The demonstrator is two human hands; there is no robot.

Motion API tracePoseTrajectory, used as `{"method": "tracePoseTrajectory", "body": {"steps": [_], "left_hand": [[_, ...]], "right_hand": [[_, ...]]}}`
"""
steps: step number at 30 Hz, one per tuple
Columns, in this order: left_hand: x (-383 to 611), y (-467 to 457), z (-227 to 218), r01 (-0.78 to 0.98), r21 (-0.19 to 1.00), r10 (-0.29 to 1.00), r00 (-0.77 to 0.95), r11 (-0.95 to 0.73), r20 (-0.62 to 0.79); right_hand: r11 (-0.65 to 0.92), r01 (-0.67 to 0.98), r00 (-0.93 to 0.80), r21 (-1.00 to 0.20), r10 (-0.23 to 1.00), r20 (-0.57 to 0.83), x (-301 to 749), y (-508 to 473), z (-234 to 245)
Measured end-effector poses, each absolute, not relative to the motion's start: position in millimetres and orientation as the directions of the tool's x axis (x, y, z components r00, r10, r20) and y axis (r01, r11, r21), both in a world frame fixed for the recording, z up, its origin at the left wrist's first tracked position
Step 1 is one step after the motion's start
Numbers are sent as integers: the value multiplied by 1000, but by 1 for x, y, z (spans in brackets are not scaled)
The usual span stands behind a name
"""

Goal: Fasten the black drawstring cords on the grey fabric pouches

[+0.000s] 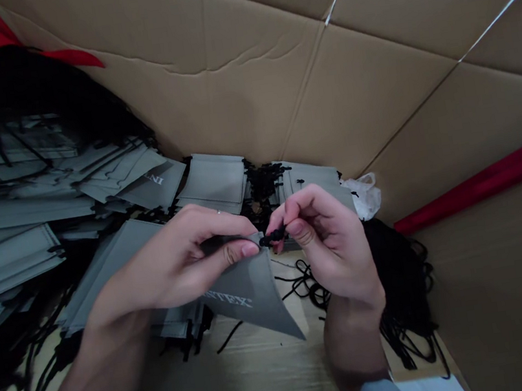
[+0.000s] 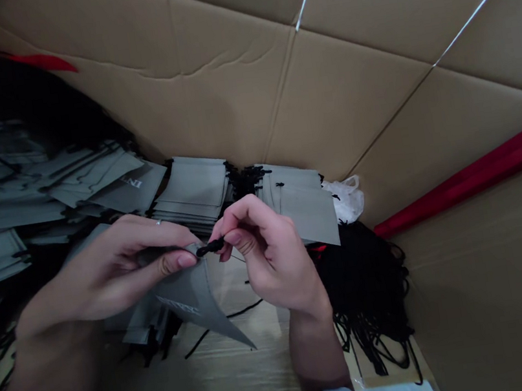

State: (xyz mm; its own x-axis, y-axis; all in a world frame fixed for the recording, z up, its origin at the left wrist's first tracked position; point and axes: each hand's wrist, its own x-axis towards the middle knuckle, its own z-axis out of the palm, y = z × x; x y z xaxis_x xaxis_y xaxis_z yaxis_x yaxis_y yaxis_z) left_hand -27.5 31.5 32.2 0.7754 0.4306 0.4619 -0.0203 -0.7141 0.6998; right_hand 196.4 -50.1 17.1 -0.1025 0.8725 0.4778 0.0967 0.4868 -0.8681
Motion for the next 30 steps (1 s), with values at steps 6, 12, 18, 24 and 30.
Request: {"method": "tracePoseTrajectory", "body": {"steps": [6, 12, 18, 24, 30], "left_hand": [[-27, 33, 29, -20, 688, 452, 739, -725, 499], [-26, 31, 29, -6, 701, 457, 754, -713, 472], [-22, 28, 25, -182, 740, 329, 809, -647, 487], [-16, 25, 16, -367, 754, 220, 805, -544, 551], [-23, 25, 26, -191, 733, 395, 739, -653, 545]], "right_hand": [[506, 139, -185, -851, 858, 480, 200, -49, 17], [530, 235, -138, -815, 848, 512, 198, -46, 17], [474, -2, -155, -880, 869, 469, 201, -49, 12], [480, -48, -154, -876, 863, 481, 188, -51, 8], [507, -23, -65, -862, 859, 507, 200, -46, 13]]}}
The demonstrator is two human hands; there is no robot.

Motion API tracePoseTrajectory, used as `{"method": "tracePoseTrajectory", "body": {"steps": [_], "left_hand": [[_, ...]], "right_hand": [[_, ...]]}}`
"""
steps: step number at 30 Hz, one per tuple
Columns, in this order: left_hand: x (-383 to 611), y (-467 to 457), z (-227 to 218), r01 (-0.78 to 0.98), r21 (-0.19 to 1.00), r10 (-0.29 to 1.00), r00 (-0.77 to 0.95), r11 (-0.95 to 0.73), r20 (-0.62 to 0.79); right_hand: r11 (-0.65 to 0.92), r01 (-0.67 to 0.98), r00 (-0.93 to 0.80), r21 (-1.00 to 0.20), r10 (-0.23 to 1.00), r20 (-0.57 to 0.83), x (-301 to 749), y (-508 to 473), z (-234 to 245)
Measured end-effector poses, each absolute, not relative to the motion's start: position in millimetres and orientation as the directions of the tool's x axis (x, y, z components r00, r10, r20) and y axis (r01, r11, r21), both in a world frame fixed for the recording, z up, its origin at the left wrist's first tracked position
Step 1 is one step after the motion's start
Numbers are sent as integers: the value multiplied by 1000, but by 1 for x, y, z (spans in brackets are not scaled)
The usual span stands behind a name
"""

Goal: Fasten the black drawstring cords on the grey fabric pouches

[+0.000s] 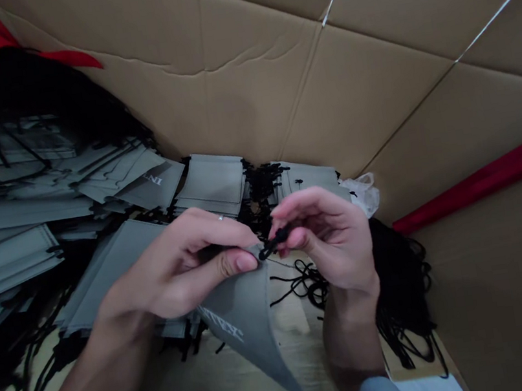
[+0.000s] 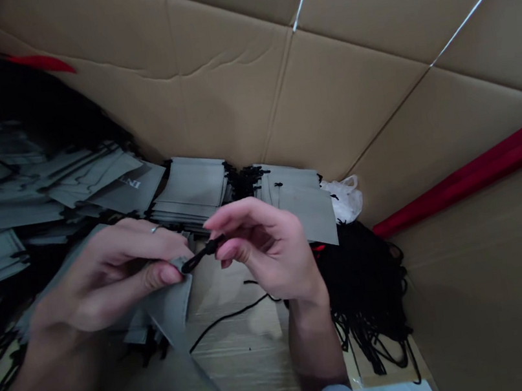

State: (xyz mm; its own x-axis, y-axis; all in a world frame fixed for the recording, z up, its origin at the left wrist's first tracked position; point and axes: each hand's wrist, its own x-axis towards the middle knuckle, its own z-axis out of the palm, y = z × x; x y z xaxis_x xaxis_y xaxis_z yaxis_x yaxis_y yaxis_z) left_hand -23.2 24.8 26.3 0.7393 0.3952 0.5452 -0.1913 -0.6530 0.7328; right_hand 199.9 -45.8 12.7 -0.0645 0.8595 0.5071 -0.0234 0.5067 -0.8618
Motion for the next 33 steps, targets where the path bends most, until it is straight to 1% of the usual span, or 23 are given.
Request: {"method": "tracePoseTrajectory", "body": {"steps": [5, 9, 11, 13, 17, 20, 24, 30, 33], "left_hand": [[-26, 25, 31, -109, 696, 439, 705, -709, 558], [-22, 24, 33, -57, 689, 450, 718, -723, 531], [-21, 23, 33, -46, 687, 447, 727, -726, 521], [-20, 23, 32, -63, 687, 433, 734, -724, 523], [-17, 21, 28, -184, 693, 368, 738, -697, 566], [-12, 16, 27, -239, 713, 365, 728, -659, 581], [-7, 10, 26, -269, 713, 373, 705, -647, 603], [-2, 4, 22, -319, 709, 326, 720, -630, 613], [-2, 2, 21, -313, 721, 347, 715, -618, 607]], "right_hand": [[510, 90, -70, -855, 860, 506, 208, -46, 17], [566, 190, -96, -802, 824, 559, 200, -45, 15], [581, 235, -67, -779, 809, 583, 196, -45, 13], [574, 249, -27, -780, 809, 587, 194, -44, 11], [571, 178, -40, -801, 818, 574, 193, -43, 9], [560, 90, -55, -824, 829, 557, 194, -41, 6], [551, 18, -22, -834, 834, 551, 194, -38, 5], [570, -126, -29, -812, 816, 578, 189, -35, 5], [563, -148, -42, -813, 817, 574, 190, -35, 6]]}}
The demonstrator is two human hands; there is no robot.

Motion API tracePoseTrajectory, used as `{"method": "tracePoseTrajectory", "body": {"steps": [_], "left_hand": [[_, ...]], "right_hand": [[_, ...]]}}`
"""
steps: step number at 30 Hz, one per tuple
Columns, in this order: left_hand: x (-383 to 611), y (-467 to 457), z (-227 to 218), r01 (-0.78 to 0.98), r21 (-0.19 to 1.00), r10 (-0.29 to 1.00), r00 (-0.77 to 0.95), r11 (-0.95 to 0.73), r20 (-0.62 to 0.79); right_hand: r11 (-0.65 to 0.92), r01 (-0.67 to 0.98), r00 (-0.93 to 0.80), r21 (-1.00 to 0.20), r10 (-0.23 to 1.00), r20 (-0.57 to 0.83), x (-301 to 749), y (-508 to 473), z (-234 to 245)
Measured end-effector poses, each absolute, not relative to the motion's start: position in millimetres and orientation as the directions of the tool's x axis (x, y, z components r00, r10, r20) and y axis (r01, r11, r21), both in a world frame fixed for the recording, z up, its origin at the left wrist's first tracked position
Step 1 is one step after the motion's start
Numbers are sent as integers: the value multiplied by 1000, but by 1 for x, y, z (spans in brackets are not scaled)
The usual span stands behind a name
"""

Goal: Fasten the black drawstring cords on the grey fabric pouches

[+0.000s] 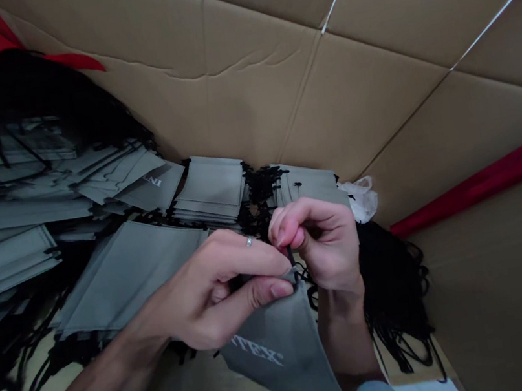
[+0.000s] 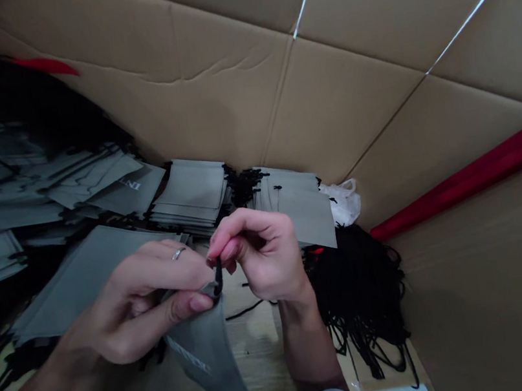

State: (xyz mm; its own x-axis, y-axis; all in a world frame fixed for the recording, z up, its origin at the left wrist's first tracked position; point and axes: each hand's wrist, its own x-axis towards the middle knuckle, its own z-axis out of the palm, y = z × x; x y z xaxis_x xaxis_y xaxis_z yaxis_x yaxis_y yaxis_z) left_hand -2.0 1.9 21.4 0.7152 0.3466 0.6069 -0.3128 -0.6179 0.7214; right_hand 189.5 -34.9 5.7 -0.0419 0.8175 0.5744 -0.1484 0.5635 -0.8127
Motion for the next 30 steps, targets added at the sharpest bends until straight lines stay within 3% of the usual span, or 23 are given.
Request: {"method": "tracePoseTrajectory", "body": {"steps": [3, 6, 9, 12, 19, 23, 27, 30], "left_hand": [[-6, 4, 25, -221, 758, 393, 748, -613, 535], [-11, 9, 30, -50, 767, 446, 788, -640, 424], [-12, 14, 32, 115, 755, 580, 717, -646, 387], [-7, 13, 31, 205, 769, 701, 596, -606, 393], [14, 12, 19, 129, 871, 848, 332, -474, 412], [21, 15, 13, 120, 899, 901, 167, -422, 401], [24, 18, 8, 102, 892, 895, 134, -440, 426], [24, 20, 1, 104, 852, 856, 130, -513, 500]], "right_hand": [[581, -80, -63, -810, 808, 585, 195, -38, 11], [623, 88, -24, -777, 781, 624, 203, -42, 17], [600, 275, 41, -752, 774, 632, 205, -47, 21], [565, 356, 15, -744, 793, 610, 200, -49, 21], [567, 420, 54, -708, 763, 644, 188, -51, 19], [552, 455, -21, -699, 792, 611, 182, -51, 18], [563, 467, -55, -682, 789, 612, 174, -51, 16], [588, 543, -44, -600, 733, 679, 169, -51, 15]]}}
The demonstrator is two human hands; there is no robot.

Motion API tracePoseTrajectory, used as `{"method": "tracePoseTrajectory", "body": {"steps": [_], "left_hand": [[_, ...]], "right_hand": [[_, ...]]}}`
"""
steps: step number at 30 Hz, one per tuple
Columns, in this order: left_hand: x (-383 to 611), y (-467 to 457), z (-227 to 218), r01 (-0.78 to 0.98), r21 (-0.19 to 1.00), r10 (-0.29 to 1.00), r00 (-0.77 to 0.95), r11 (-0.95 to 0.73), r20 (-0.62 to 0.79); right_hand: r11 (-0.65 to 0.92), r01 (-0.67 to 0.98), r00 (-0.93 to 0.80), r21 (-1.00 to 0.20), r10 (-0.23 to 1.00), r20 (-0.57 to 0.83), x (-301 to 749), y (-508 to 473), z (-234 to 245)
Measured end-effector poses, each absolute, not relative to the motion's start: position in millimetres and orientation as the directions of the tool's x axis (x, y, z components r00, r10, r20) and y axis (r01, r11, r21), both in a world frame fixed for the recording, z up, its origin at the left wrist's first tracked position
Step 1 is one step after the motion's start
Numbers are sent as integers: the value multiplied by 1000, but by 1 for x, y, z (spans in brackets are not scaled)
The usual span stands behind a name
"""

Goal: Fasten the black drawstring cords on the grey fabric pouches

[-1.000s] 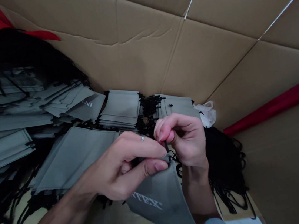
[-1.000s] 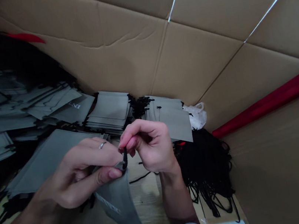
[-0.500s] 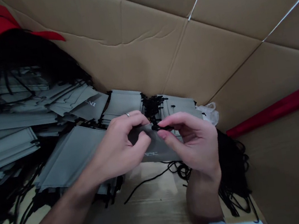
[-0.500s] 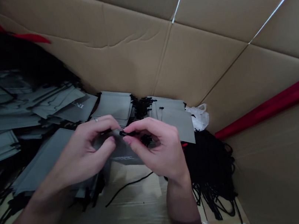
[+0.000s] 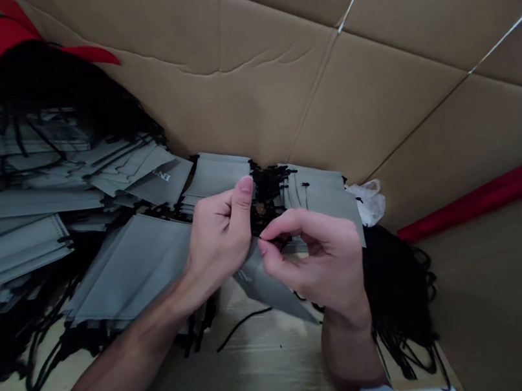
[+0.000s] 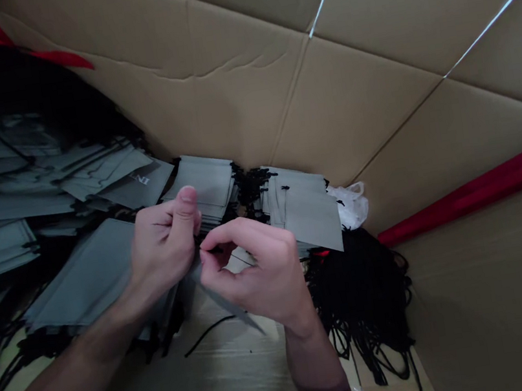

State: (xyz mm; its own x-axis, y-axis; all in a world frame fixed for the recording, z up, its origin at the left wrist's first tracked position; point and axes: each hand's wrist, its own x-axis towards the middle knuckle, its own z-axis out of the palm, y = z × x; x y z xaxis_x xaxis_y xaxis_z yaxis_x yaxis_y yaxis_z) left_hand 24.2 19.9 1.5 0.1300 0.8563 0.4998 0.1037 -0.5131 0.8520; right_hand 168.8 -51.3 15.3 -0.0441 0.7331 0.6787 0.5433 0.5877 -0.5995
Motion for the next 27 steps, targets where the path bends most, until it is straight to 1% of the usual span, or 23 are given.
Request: {"method": "tracePoseTrajectory", "body": {"steps": [3, 6, 8, 10, 12, 14, 17, 19, 21, 23, 27], "left_hand": [[25, 23, -5, 131, 761, 772, 126, -636, 623], [27, 28, -9, 186, 643, 666, 122, -743, 736], [28, 31, -11, 223, 576, 607, 106, -786, 787], [29, 33, -13, 263, 543, 580, 87, -797, 810], [30, 33, -14, 296, 546, 588, 70, -784, 806], [28, 31, -12, 303, 575, 618, 62, -760, 784], [23, 28, -7, 299, 679, 723, 58, -670, 688], [18, 26, -3, 310, 746, 787, 13, -590, 617], [14, 26, -1, 326, 770, 802, -55, -548, 594], [12, 26, 0, 344, 767, 795, -86, -542, 600], [13, 23, 1, 352, 765, 805, -51, -539, 591]], "right_hand": [[601, 608, -54, -518, 682, 729, 167, -52, 16], [607, 629, -72, -486, 668, 741, 166, -52, 16], [611, 632, -86, -477, 666, 741, 165, -52, 15], [620, 637, -98, -458, 654, 750, 164, -52, 14], [629, 639, -104, -442, 640, 761, 162, -53, 13], [623, 632, -101, -461, 656, 748, 161, -54, 13], [582, 585, -59, -564, 725, 687, 163, -58, 16], [551, 536, -34, -640, 771, 636, 167, -59, 19], [523, 524, -19, -673, 797, 604, 172, -59, 20], [500, 557, -11, -663, 802, 597, 177, -58, 21], [507, 628, -31, -591, 775, 632, 178, -55, 21]]}}
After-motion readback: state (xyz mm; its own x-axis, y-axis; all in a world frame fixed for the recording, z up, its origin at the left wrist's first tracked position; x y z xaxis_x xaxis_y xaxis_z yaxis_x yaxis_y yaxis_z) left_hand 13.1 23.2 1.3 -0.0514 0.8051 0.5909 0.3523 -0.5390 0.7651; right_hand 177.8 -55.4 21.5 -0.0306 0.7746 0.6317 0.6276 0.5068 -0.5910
